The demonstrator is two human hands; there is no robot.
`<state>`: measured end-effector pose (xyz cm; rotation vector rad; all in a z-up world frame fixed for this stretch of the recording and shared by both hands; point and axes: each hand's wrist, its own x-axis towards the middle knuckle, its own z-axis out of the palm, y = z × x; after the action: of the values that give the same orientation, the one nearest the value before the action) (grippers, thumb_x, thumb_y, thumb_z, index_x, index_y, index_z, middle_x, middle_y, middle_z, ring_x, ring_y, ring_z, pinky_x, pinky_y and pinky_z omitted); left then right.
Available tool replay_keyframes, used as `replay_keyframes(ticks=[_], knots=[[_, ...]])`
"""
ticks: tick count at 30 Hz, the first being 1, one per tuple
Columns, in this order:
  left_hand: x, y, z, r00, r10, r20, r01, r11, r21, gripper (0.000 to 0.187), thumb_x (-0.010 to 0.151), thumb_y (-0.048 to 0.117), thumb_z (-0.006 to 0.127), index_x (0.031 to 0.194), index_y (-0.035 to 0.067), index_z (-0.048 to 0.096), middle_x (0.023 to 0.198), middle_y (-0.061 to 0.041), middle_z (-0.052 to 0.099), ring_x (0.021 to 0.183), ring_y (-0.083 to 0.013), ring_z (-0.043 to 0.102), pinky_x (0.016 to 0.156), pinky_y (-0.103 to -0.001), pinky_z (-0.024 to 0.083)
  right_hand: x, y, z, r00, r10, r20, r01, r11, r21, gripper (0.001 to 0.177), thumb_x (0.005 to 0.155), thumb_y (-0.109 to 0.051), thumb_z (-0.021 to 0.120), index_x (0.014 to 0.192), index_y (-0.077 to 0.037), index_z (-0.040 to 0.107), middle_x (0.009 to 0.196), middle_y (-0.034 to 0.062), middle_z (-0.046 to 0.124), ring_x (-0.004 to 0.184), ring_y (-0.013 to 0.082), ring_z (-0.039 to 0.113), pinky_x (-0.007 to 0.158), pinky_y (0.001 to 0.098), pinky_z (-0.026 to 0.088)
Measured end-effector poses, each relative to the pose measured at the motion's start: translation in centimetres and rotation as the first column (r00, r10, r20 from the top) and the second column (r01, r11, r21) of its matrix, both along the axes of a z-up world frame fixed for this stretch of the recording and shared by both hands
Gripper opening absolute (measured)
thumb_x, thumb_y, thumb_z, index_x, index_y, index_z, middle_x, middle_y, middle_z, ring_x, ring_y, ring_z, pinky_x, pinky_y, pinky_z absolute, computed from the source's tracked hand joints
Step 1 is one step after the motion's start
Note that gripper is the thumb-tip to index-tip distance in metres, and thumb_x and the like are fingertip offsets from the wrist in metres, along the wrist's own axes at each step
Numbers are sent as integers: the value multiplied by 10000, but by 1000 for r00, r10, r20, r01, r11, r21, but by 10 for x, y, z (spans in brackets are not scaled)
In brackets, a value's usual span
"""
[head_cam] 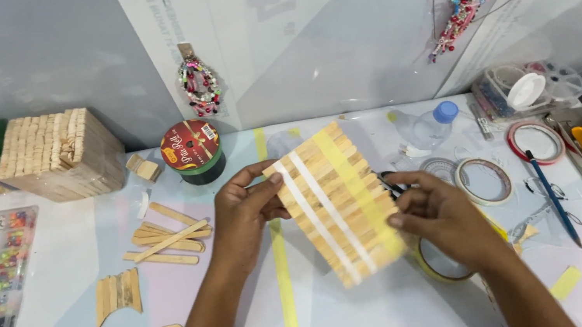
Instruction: Cutting popsicle sticks with scissors and a utility knife and assembling them into a panel using tape.
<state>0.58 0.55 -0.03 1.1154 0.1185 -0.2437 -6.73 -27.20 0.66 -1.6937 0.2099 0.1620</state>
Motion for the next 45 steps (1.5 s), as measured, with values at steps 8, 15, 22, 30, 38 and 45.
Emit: replay_keyframes(ticks=[8, 15, 22, 30, 38, 45], knots=[[-7, -8, -11, 914, -114, 390, -166, 771, 614, 422, 893, 106, 631, 1312, 149, 625, 1109, -64, 788, 954, -148, 759, 849, -267, 587, -41, 47, -16, 944, -208, -258, 137, 954, -267, 649, 829, -95, 789, 1434, -170, 566, 829, 42, 665, 672, 130, 604, 668, 284, 478], [-20, -34, -34, 587, -548, 596, -238, 587, 774, 310, 942, 59, 564, 1230, 10, 667, 1216, -148, 727, 1087, -340, 685, 938, -464, 522, -61, 22, -45, 985, -30, 169, 149, 640, -754, 213, 848, -236, 774, 1051, -192, 726, 930, -51, 723, 630, 117, 608, 610, 303, 516], [-34, -54, -89, 488, -800, 349, -288, 231, 930, 626, 898, 307, 712, 1357, -61, 499, 1556, -293, 387, 1464, -498, 320, 1172, -572, 300, -93, -84, -29, 877, -391, 279, 463, 532, -709, 52, 940, -229, 799, 958, -183, 782, 862, -20, 767, 766, 118, 681, 717, 296, 510], [-31, -47, -89, 454, -867, 208, -188, 135, 973, 966, 967, 575, 563, 1586, -45, 156, 1671, -263, 99, 1549, -416, 42, 1247, -500, 56, -117, -110, -24, 872, -83, 483, 481, 335, -810, 326, 1021, -25, 706, 1340, 14, 655, 1295, 193, 661, 993, 314, 649, 790, 439, 515], [-128, -51, -61, 331, -854, 400, -425, 244, 872, 617, 1018, 359, 496, 1375, -143, 535, 1466, -326, 514, 1416, -497, 415, 1209, -548, 268, -71, -9, -52, 718, 612, 330, 37, 441, -897, 466, 927, -176, 620, 1372, -46, 576, 1480, 145, 560, 1411, 388, 458, 1151, 555, 347], [-143, -52, -82, 346, -862, 371, -413, 216, 885, 717, 1043, 460, 464, 1433, -141, 480, 1483, -331, 491, 1442, -456, 396, 1244, -506, 216, -39, 18, -79, 598, 774, 208, 50, 223, -974, 503, 951, -138, 520, 1434, 5, 527, 1545, 176, 499, 1486, 442, 354, 1169, 598, 282]])
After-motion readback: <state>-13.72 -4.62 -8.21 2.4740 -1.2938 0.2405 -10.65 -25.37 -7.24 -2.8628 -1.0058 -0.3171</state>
